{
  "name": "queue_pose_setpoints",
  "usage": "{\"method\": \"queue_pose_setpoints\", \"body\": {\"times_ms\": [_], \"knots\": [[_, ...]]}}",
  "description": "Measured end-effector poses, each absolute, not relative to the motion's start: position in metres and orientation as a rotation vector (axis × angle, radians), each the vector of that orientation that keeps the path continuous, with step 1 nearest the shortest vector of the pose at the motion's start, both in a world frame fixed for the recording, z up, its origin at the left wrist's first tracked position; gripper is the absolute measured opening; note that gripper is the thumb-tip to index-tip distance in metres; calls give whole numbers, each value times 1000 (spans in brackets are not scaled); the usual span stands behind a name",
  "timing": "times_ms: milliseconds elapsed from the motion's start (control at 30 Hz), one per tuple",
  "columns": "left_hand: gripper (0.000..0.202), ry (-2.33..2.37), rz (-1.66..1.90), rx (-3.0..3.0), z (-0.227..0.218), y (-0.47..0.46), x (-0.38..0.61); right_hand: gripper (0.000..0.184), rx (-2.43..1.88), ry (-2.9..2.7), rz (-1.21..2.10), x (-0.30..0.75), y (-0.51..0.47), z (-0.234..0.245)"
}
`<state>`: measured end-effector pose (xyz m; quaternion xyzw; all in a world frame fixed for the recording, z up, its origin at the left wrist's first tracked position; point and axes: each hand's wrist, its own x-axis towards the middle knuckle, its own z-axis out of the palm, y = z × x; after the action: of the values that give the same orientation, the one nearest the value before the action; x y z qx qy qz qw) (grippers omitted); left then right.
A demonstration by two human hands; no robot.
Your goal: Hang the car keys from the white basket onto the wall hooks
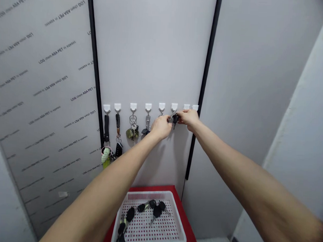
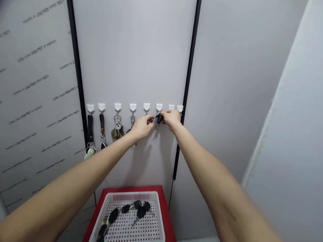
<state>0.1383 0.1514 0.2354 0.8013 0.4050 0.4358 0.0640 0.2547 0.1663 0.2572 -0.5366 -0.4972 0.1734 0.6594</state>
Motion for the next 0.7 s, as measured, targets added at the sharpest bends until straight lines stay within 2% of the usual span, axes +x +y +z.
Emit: {"method": "queue_pose_setpoints", "body": {"times_ms": [300, 433, 533, 700], "knots": [[34, 1215, 1218, 2460, 182, 146, 124, 7, -1219, -1174, 358, 260, 173, 237], [33, 1201, 1116, 2353, 137, 137, 108, 20, -1187, -1154, 150, 263, 162, 220], [31, 1231, 1007, 2247, 86, 131, 89, 24, -1247, -1288, 159, 253, 145, 167], [32, 1489, 702, 2217, 6, 116, 53, 23, -1518, -1851, 499, 221, 109, 36]]}}
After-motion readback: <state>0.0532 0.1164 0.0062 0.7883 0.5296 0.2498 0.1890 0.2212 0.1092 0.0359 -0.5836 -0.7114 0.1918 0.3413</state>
